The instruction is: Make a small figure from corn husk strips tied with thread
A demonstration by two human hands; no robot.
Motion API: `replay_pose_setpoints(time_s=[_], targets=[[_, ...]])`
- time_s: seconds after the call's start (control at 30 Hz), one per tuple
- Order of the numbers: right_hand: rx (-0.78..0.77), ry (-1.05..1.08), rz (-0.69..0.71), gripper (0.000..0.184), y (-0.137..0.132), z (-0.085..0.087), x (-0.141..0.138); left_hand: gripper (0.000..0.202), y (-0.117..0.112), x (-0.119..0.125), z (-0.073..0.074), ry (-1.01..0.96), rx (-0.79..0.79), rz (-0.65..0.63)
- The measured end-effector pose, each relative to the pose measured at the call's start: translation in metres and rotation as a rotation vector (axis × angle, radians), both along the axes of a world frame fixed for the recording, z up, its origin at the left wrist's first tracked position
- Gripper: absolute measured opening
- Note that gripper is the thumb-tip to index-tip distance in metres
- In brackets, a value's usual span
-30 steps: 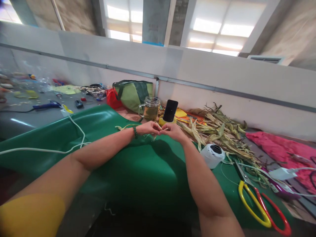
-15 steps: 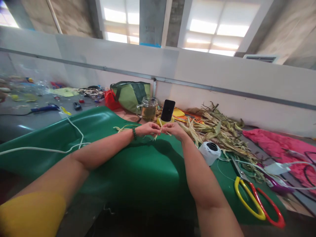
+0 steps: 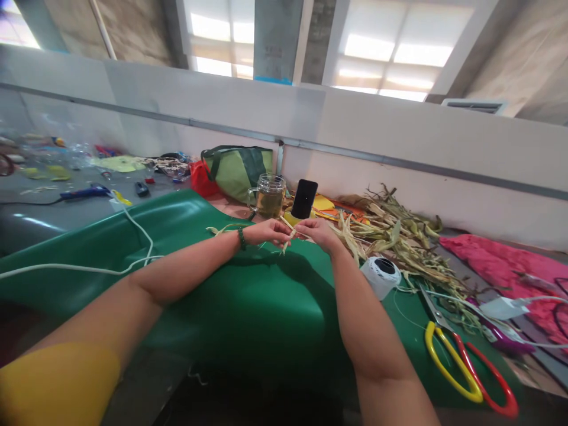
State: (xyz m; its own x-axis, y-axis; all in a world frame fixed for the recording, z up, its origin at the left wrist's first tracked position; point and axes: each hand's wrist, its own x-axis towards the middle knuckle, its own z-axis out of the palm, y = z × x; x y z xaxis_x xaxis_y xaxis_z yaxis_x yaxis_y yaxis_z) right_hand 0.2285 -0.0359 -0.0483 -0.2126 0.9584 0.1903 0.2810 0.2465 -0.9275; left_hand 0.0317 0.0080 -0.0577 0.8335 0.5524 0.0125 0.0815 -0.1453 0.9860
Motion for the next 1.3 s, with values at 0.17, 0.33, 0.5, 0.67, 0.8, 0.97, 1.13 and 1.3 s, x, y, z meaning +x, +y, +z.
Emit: replay_pose_setpoints(time_s=[0.17,0.33,0.5,0.67,0.8,0.97,1.13,1.3], targets=[[0.019,0.018,-0.033,0.041,-0.003,0.003,-0.004,0.039,-0.005,0.0,0.004,-0.044,0.046,0.034],[-0.007,-0.01,-0.029,0.046,-0.008,0.007,-0.009,0.038,-0.004,0.001,0.003,-0.056,0.154,0.041],[-0.06,0.079,-0.042,0.048,-0.005,0.006,-0.012,0.037,-0.005,0.01,-0.005,-0.154,0.265,0.099],[-0.08,0.147,-0.077,0.047,-0.003,0.004,-0.013,0.044,-0.008,0.011,-0.004,-0.165,0.212,0.125],[-0.051,0.061,-0.076,0.047,-0.003,0.003,-0.011,0.053,-0.002,0.002,0.0,0.016,0.142,0.07],[-0.011,-0.07,-0.03,0.043,-0.007,0.006,-0.011,0.062,0.01,-0.003,0.0,0.035,0.142,0.204],[-0.009,-0.213,0.027,0.036,-0.002,0.0,-0.009,0.064,0.02,-0.007,0.002,0.014,0.148,0.273],[0.046,-0.504,0.047,0.033,0.004,-0.017,-0.007,0.049,0.03,-0.01,-0.001,0.067,0.298,0.379]])
